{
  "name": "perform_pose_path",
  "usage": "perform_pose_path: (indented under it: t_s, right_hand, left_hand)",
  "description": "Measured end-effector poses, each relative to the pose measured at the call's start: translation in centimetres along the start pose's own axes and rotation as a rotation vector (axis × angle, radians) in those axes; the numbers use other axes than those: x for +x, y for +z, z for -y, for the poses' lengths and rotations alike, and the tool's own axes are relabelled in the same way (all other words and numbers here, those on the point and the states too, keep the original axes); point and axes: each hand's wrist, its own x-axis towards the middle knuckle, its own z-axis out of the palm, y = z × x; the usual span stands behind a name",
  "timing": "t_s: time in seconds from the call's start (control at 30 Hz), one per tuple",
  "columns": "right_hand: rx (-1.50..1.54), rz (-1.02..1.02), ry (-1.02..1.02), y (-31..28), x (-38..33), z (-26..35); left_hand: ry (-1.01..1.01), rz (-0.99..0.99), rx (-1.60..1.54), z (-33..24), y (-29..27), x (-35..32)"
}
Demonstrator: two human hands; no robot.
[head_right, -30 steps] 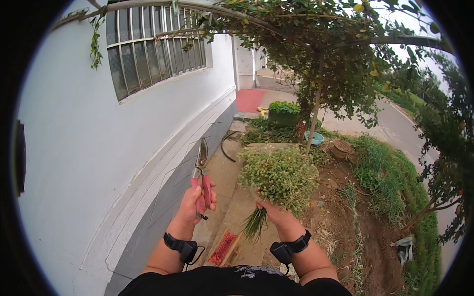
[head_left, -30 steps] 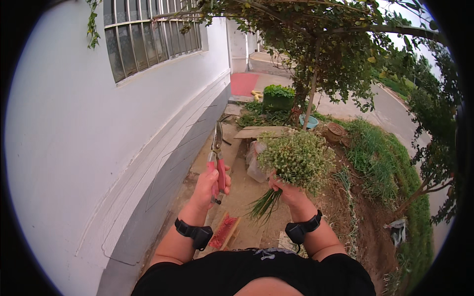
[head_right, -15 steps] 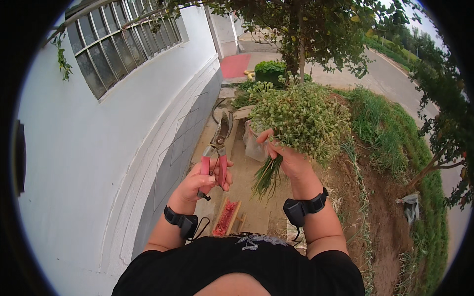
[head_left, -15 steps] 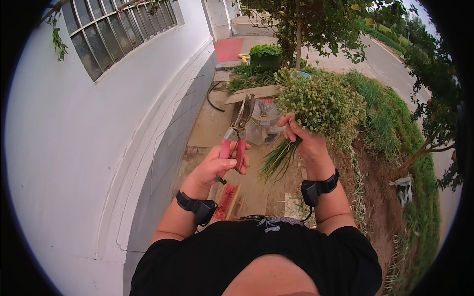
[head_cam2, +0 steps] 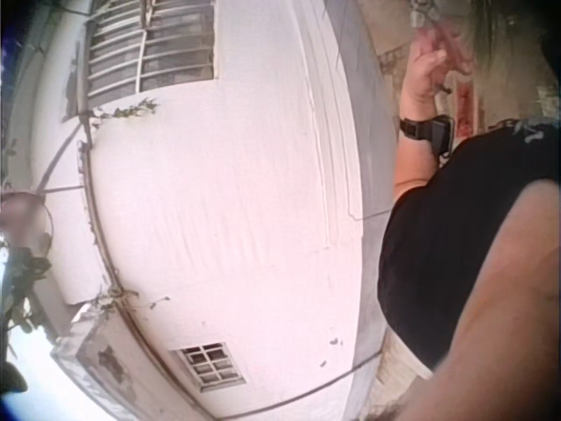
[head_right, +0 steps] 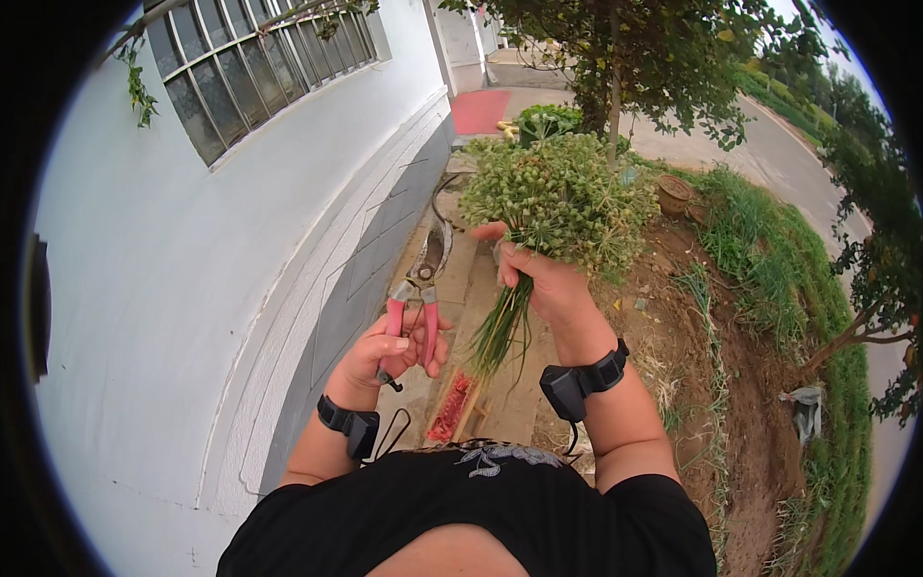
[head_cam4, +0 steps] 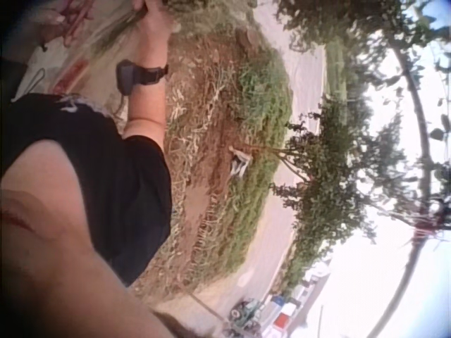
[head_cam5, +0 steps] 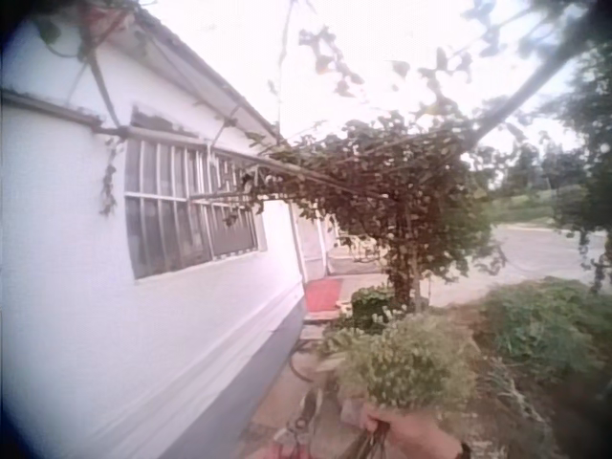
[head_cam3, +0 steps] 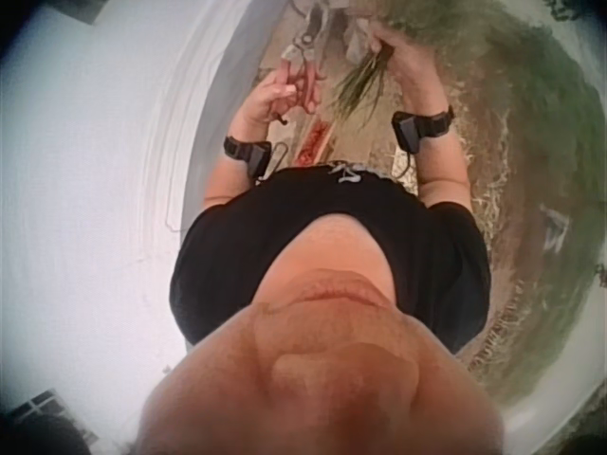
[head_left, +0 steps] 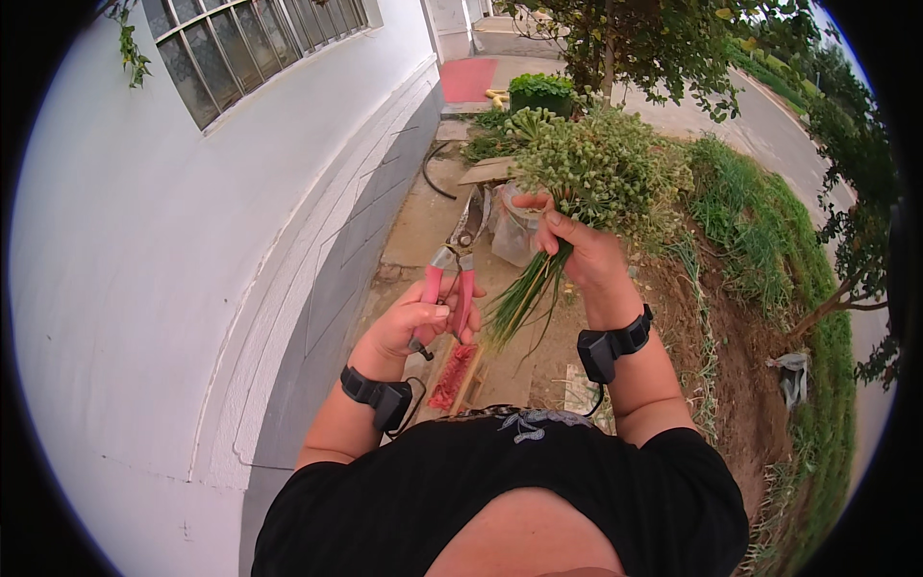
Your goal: The person uses pruning shears to trim a bunch of flowering green plants in a garden area, then carries the trimmed bunch into a garage and places it on the floor.
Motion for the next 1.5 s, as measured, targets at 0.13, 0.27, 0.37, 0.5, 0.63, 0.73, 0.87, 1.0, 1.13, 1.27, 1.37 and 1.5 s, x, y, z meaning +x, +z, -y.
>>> perform_pose_path:
  t_s: [0.13, 0.27, 0.37, 0.5, 0.63, 0.73, 0.87, 1.0, 1.13, 1.27, 1.37, 1.5]
  right_hand:
    - [-0.04, 0.01, 0.128, 0.1, -0.3, -0.7]
    - [-0.093, -0.175, 0.056, -0.2, 0.0, -0.6]
    - [-0.006, -0.097, -0.03, -0.7, -0.1, -0.3]
    - [-0.054, -0.051, 0.06, -1.0, -0.7, -0.9]
    - [-0.085, -0.248, 0.123, -1.4, -0.8, -1.5]
    - [-0.001, -0.27, 0.038, -1.9, -0.7, -1.2]
    - [-0.091, -0.267, 0.035, -2.1, -1.5, -1.5]
    - [-0.134, -0.273, 0.176, -1.6, -2.9, -3.9]
    - [-0.176, -0.252, 0.157, -1.2, -3.7, -5.5]
    - [-0.147, -0.252, 0.126, -1.3, -3.8, -5.4]
    - [-0.195, -0.221, 0.144, -1.7, -3.7, -5.4]
    - [-0.307, -0.206, 0.126, -2.3, -4.0, -6.8]
  left_hand:
    - [-0.041, 0.018, -0.008, 0.4, -0.4, 0.0]
    - [-0.068, 0.041, -0.038, 0.9, -0.6, -0.1]
    - [-0.053, 0.057, -0.084, 1.2, -0.8, 0.0]
    - [-0.074, 0.093, -0.094, 1.4, -1.1, 0.7]
    - [-0.101, 0.096, -0.081, 1.7, -1.1, 0.7]
    - [-0.115, 0.094, -0.072, 2.0, -1.1, 0.6]
    - [-0.05, 0.082, -0.056, 2.1, -1.2, 0.9]
    - [0.002, -0.1, 0.002, 2.1, -1.2, 2.5]
    - [0.051, -0.259, 0.198, 2.2, -0.9, 4.7]
    - [0.108, -0.297, 0.285, 2.8, -0.5, 6.5]
    - [0.038, -0.285, 0.229, 3.3, -0.1, 7.3]
    - [0.023, -0.277, 0.249, 3.7, 0.3, 8.3]
